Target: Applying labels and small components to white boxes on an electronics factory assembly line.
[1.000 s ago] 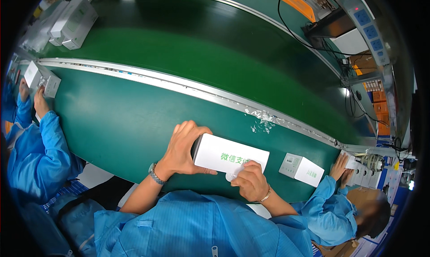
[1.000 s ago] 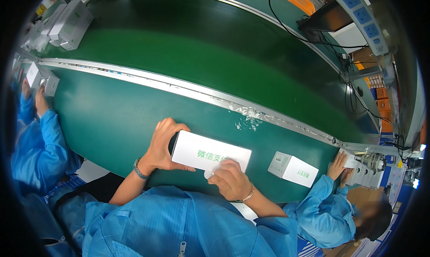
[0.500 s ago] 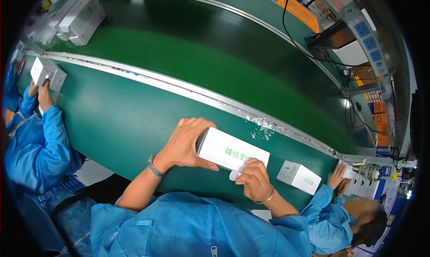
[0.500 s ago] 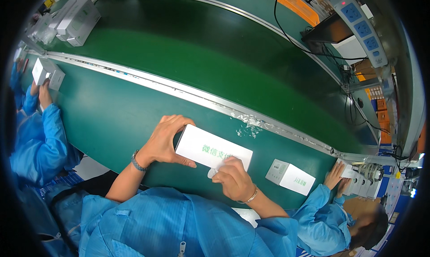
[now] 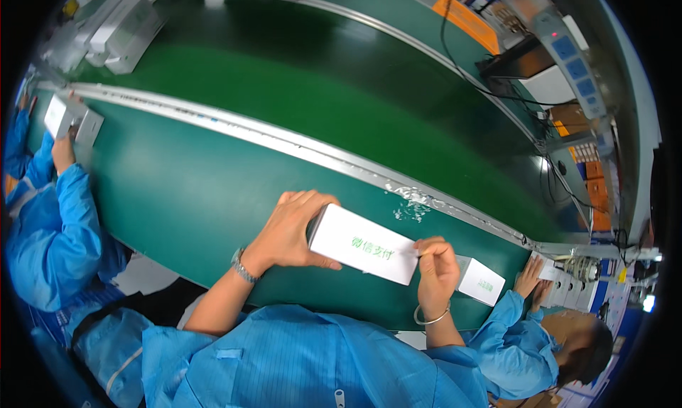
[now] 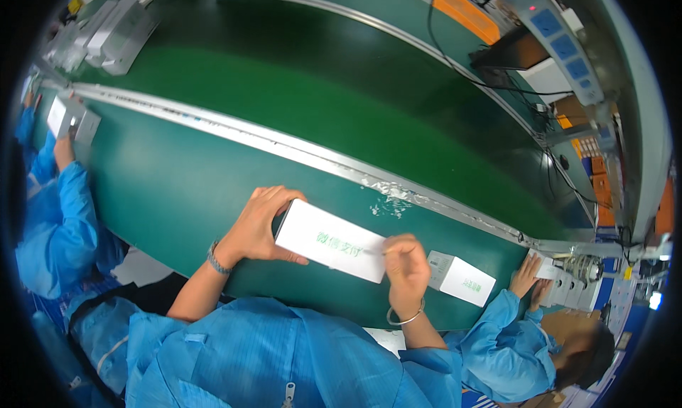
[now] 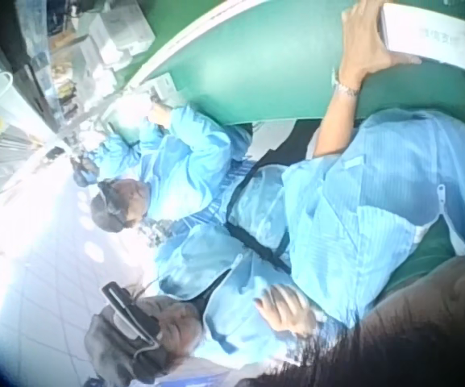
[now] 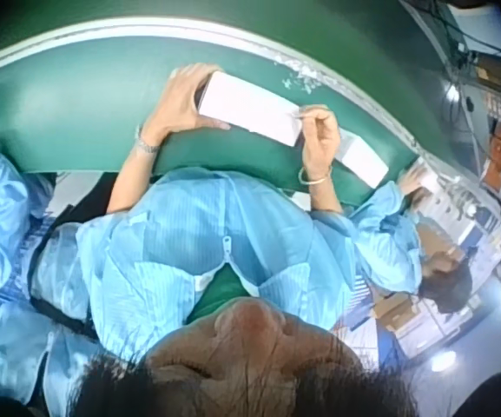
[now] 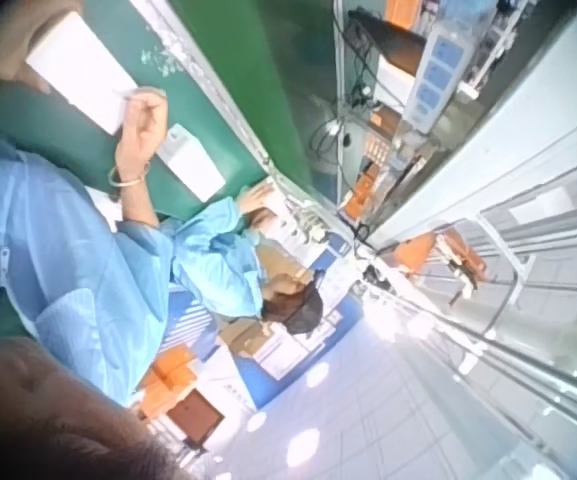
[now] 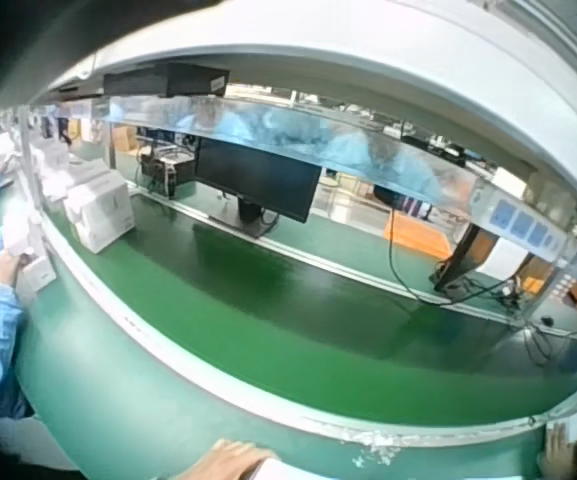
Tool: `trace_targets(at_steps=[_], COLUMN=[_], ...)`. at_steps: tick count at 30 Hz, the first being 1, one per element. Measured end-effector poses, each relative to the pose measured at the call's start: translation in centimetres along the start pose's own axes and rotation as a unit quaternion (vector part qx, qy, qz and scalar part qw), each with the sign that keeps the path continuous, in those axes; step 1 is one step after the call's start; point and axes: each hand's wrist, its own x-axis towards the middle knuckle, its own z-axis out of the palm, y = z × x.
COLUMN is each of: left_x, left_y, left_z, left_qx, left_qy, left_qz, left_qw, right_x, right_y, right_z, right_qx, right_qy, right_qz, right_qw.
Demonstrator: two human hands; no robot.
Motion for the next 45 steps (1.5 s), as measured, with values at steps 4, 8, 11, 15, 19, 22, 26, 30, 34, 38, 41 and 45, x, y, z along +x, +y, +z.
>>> trace_targets(at_steps=[4,8,11,15,19,22,26,30,34,38,41,45], left_x=[-1.6,-3.5,-3.9,-3.9,-4.2,-5.7,-6.9,-7.3,-6.4,-4.6,-4.2,-3.8], left_y=[0.6,0.0,-0.8,-1.0,-2.2,-3.4,-4.9,-4.0,-0.7,-0.5,-2.0,-2.4], left_z=[-0.8,-1.6,-2.0,-2.5,-3.6,-5.1,-7.8,-9.7,-9.5,-7.9,-7.8,-7.8], left_qx=[0.017,0.029,0.040,0.065,0.079,0.084,0.083,0.209,0.319,0.349,0.348,0.381], left_qy=[-0.011,0.040,0.084,0.119,0.158,0.205,0.255,0.297,0.308,0.233,0.229,0.218], left_qz=[-0.017,-0.021,-0.023,-0.023,-0.050,-0.089,-0.122,-0.113,0.019,0.092,0.129,0.188], left_qw=[1.000,0.999,0.995,0.991,0.983,0.971,0.956,0.925,0.896,0.903,0.900,0.879], right_x=[3.3,4.6,5.3,8.5,11.7,11.4,10.3,6.0,2.3,1.1,0.4,-1.0], right_y=[-1.0,2.3,5.7,8.2,10.7,9.9,5.6,0.4,-1.5,-1.7,-2.0,-4.0], right_z=[-2.5,-5.1,-4.7,-4.1,-4.7,-2.7,-1.9,-3.9,-4.5,-4.9,-6.8,-10.7], right_qx=[0.029,-0.005,-0.045,-0.037,-0.143,-0.453,-0.557,-0.467,-0.436,-0.442,-0.446,-0.501], right_qy=[0.083,0.134,0.141,0.162,0.117,0.151,0.193,0.207,0.146,0.120,0.136,0.204], right_qz=[0.041,0.070,0.124,0.098,0.110,0.108,0.040,-0.076,-0.059,-0.045,-0.043,-0.036], right_qw=[0.995,0.989,0.981,0.981,0.977,0.872,0.807,0.856,0.886,0.888,0.884,0.840])
